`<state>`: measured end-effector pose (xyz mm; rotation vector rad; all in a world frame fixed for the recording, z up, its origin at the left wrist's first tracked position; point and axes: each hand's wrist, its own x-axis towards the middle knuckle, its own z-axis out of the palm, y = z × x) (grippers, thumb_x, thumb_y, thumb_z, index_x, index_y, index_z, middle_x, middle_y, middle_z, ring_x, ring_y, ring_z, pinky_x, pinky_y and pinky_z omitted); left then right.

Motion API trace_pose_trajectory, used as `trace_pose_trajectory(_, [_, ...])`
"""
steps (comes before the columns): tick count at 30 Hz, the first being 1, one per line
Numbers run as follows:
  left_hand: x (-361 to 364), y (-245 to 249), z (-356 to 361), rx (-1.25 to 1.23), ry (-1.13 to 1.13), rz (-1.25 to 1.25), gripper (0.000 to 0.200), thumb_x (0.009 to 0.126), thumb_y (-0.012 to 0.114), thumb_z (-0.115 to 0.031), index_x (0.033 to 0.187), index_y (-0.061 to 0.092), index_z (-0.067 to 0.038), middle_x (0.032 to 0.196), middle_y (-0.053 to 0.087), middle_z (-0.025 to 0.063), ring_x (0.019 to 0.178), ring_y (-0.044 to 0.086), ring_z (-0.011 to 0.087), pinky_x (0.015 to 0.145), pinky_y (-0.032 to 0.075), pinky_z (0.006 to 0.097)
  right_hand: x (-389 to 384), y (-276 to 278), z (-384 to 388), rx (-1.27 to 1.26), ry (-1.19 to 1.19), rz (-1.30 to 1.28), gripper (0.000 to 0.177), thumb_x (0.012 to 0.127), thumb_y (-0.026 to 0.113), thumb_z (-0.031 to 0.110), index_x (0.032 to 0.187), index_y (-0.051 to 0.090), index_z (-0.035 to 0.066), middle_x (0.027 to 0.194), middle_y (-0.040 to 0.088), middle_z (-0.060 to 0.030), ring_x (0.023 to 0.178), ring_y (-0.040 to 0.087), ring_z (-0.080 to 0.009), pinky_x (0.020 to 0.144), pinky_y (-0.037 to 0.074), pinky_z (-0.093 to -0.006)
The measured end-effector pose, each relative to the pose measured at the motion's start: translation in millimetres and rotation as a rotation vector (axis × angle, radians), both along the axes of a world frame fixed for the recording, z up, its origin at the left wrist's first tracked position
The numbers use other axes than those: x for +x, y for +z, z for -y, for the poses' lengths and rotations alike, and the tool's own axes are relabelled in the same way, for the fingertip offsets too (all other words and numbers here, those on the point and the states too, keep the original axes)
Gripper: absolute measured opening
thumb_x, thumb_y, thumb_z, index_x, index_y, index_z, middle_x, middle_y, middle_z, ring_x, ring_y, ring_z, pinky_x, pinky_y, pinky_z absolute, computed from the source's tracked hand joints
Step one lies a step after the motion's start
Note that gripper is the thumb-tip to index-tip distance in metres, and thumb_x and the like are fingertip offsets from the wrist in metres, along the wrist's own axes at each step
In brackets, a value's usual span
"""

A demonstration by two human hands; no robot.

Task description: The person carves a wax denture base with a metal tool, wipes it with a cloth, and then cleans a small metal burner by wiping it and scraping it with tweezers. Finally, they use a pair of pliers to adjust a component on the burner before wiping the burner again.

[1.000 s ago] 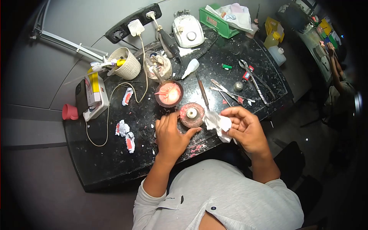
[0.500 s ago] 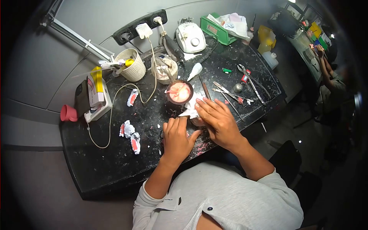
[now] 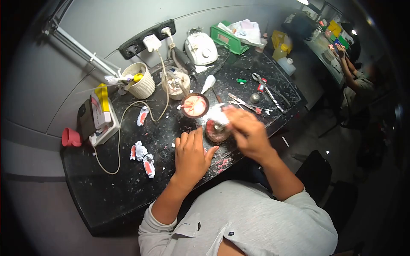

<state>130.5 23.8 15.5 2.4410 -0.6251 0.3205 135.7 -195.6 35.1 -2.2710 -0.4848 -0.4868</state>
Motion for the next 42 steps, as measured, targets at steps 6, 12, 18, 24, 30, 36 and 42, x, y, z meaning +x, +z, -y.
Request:
trace_pose_trajectory(6, [18, -2, 6, 0.149, -0.113, -0.035, 0.06, 0.079, 0.086, -0.024, 0.124, 0.061, 0.007, 0.112, 0.066, 0.02, 0.1, 0.058, 0.0371, 0.089, 0.042, 0.0474, -14, -19, -7, -0.256, 0.123, 0.082, 0.066, 0.08, 0.071, -0.004, 0.143, 0.063, 0.01, 0.152, 0.062, -0.0097, 0.149, 0.05, -0.0312, 0.124, 0.029, -0.0607])
trace_pose_trajectory(12, [11, -18, 10, 0.037, -0.061, 0.048, 0.082, 0.082, 0.086, -0.033, 0.143, 0.051, 0.01, 0.125, 0.064, 0.0245, 0.104, 0.057, 0.0408, 0.093, 0.041, 0.048, -26, -25, 16, -0.122, -0.072, 0.01, 0.048, 0.092, 0.07, 0.004, 0.14, 0.066, 0.006, 0.145, 0.067, -0.0119, 0.145, 0.054, -0.0303, 0.124, 0.033, -0.0526])
trace_pose_trajectory(18, [12, -32, 10, -0.02, -0.063, 0.078, 0.079, 0.083, 0.085, -0.041, 0.138, 0.055, 0.008, 0.11, 0.066, 0.0224, 0.098, 0.058, 0.0392, 0.087, 0.041, 0.0475, -11, -23, 3, 0.034, -0.026, -0.028, 0.036, 0.106, 0.061, 0.017, 0.139, 0.067, 0.003, 0.142, 0.068, -0.0125, 0.145, 0.054, -0.0286, 0.122, 0.035, -0.0501])
trace_pose_trajectory(24, [11, -36, 6, 0.001, -0.053, 0.021, 0.06, 0.081, 0.086, -0.035, 0.121, 0.062, 0.004, 0.103, 0.067, 0.0209, 0.098, 0.059, 0.0407, 0.087, 0.041, 0.0493, -11, -31, -4, -0.151, 0.111, 0.036, 0.049, 0.098, 0.07, 0.017, 0.145, 0.062, 0.007, 0.153, 0.061, -0.0107, 0.151, 0.047, -0.0315, 0.125, 0.03, -0.0553])
trace_pose_trajectory(30, [14, -35, 7, -0.039, -0.037, -0.013, 0.057, 0.082, 0.085, -0.036, 0.12, 0.066, 0.003, 0.104, 0.07, 0.0199, 0.097, 0.059, 0.0389, 0.087, 0.041, 0.0483, -19, -43, -2, -0.167, -0.001, 0.077, 0.049, 0.101, 0.066, 0.017, 0.148, 0.059, 0.005, 0.153, 0.06, -0.0123, 0.15, 0.048, -0.0318, 0.125, 0.03, -0.0543])
trace_pose_trajectory(36, [14, -36, 7, -0.07, -0.041, 0.016, 0.056, 0.081, 0.085, -0.034, 0.119, 0.066, 0.003, 0.104, 0.069, 0.0202, 0.095, 0.06, 0.0391, 0.087, 0.041, 0.0482, 0, -39, -15, -0.138, 0.002, 0.043, 0.051, 0.105, 0.06, 0.02, 0.151, 0.053, -0.001, 0.158, 0.053, -0.0177, 0.155, 0.039, -0.0338, 0.127, 0.026, -0.0547])
trace_pose_trajectory(42, [15, -41, 2, -0.005, -0.036, -0.049, 0.047, 0.077, 0.086, -0.029, 0.108, 0.066, 0.001, 0.095, 0.067, 0.0199, 0.096, 0.06, 0.041, 0.086, 0.041, 0.0496, -8, -32, -8, -0.236, 0.188, 0.131, 0.054, 0.095, 0.07, 0.01, 0.147, 0.058, 0.004, 0.157, 0.056, -0.0136, 0.155, 0.04, -0.0315, 0.128, 0.023, -0.0599])
